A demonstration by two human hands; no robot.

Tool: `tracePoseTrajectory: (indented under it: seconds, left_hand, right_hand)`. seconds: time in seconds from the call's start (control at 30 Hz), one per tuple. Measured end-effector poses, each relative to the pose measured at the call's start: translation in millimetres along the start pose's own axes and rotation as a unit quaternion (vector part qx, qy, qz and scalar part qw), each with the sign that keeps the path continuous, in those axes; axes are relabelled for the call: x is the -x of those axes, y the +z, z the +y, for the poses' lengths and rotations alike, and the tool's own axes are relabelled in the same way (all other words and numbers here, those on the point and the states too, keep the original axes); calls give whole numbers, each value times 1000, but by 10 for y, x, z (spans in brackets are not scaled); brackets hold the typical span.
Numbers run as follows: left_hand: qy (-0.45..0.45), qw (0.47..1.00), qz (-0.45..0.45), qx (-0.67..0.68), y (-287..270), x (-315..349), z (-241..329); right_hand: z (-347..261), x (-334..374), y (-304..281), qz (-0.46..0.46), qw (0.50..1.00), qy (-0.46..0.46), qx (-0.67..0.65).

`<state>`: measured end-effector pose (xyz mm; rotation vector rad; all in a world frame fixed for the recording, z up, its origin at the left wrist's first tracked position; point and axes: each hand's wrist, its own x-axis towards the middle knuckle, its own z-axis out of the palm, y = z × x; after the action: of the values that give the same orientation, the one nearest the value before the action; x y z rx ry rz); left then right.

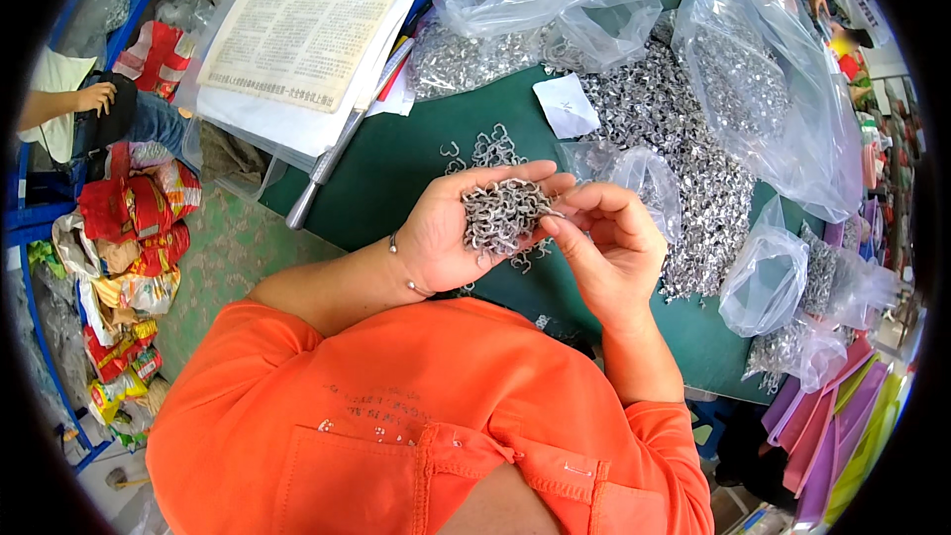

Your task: The person sits at a green workbench and manually assembles small silver metal hooks. They pick up individual hooks from a pile and link them together by hand, gradually forming a chain. The workspace contains several plastic bags filled with loose hooks and a newspaper.

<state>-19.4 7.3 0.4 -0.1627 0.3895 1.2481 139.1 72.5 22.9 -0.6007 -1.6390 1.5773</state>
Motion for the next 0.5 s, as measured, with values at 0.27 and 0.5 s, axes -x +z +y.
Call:
tracePoseTrajectory:
  seconds: [0.27, 0.5]
  left_hand:
    - [3, 1000, 8, 13, 24, -10, -6]
    - [3, 999, 5, 37, 13, -4, 15]
  right_hand:
    - [-46, -20, -178, 9, 987, -74, 146]
    - [-191, -87, -702, 192, 967, -10, 169]
